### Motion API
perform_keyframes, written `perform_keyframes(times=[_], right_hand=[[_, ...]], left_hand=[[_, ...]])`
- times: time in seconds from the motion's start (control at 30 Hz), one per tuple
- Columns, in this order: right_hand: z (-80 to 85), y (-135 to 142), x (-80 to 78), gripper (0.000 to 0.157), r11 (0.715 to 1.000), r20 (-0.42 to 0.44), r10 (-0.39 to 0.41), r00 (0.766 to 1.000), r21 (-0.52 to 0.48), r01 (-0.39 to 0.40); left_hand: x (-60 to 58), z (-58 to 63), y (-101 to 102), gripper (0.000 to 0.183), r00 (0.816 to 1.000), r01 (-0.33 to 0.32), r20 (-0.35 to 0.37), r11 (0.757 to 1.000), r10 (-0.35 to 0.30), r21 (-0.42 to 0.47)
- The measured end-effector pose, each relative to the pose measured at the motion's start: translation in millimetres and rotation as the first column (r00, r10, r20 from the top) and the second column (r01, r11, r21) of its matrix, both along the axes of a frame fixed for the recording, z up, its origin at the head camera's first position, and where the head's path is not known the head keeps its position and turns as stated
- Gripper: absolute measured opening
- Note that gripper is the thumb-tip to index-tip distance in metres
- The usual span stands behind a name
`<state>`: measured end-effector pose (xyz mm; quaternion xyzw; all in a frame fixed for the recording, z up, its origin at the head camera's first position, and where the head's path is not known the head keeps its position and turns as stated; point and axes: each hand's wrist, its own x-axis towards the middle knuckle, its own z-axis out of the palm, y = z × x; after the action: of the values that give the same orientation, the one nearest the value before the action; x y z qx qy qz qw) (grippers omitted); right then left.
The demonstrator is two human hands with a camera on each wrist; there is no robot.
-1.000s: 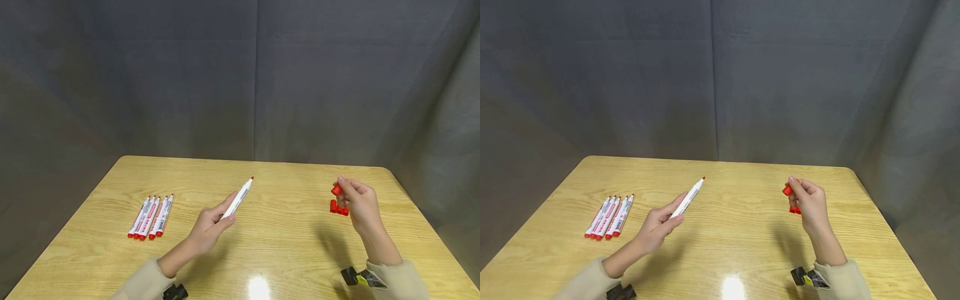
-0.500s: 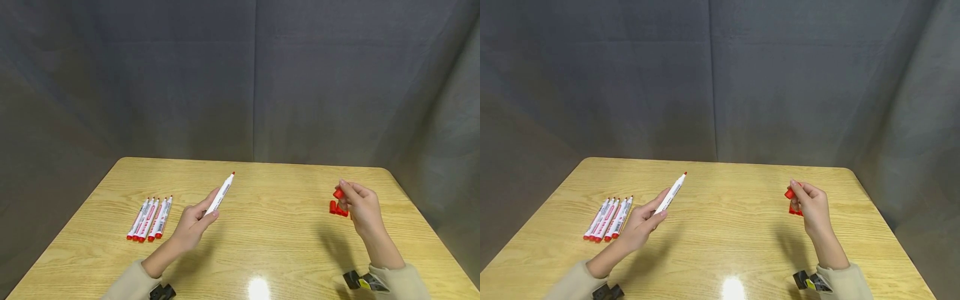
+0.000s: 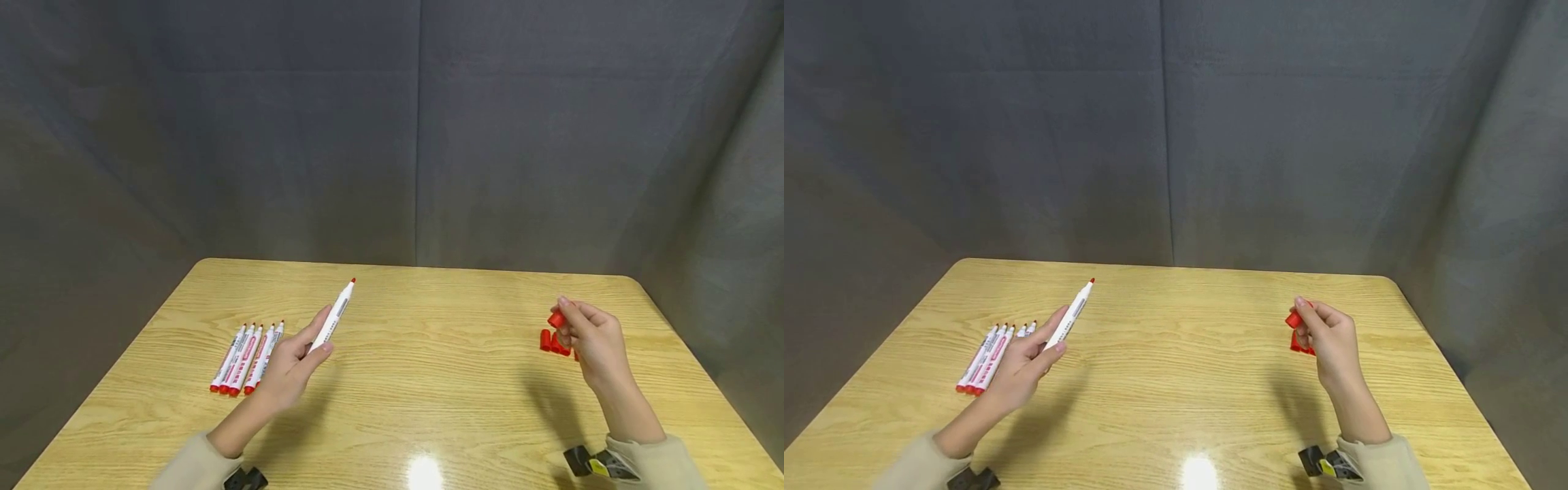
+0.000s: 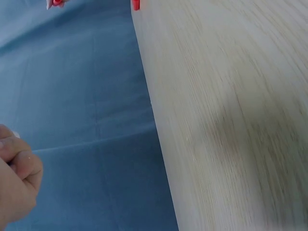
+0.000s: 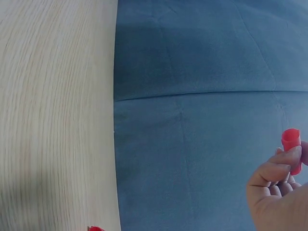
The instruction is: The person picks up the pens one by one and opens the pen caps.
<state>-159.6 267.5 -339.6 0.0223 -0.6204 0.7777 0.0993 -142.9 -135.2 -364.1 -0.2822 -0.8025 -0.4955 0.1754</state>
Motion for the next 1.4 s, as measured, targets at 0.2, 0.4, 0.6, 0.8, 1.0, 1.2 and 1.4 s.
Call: perform_keyframes(times=[0.2, 0.4, 0.6, 0.8, 1.0, 1.2, 1.4], right_hand=[[-1.9, 2, 1.0, 0.024, 1.0, 0.004, -0.007, 1.0, 0.016, 0.007], [-4.2, 5, 0.1, 0.025, 1.0, 0.006, -0.022, 1.0, 0.014, 0.022], [-5.9, 8, 0.1, 0.024, 1.0, 0.016, -0.024, 1.0, 0.014, 0.024], [-6.7, 10, 1.0, 0.024, 0.999, 0.024, -0.03, 0.999, 0.024, 0.029], [-6.4, 11, 2.4, 0.025, 1.0, 0.016, -0.025, 1.0, 0.017, 0.025], [-6.1, 13, 2.1, 0.025, 1.0, 0.01, -0.018, 1.0, 0.011, 0.018], [-7.2, 16, 3.7, 0.023, 1.0, 0.022, -0.019, 1.0, 0.007, 0.019]], left_hand=[[-0.2, -1.8, -11, 0.049, 0.999, -0.023, -0.032, 1.0, 0.023, 0.003], [-1.5, -3.5, -21, 0.049, 0.994, -0.082, -0.073, 0.996, 0.079, -0.042], [-3.5, -5.9, -33, 0.05, 0.985, -0.125, -0.128, 0.988, 0.113, -0.09], [-4.5, -8.4, -45, 0.049, 0.974, -0.175, -0.167, 0.976, 0.152, -0.13], [-6.8, -11.8, -56, 0.049, 0.97, -0.21, -0.155, 0.967, 0.188, -0.142], [-11.6, -14.8, -67, 0.048, 0.964, -0.251, -0.135, 0.954, 0.231, -0.162], [-13.8, -18.4, -81, 0.048, 0.952, -0.307, -0.083, 0.928, 0.296, -0.213]])
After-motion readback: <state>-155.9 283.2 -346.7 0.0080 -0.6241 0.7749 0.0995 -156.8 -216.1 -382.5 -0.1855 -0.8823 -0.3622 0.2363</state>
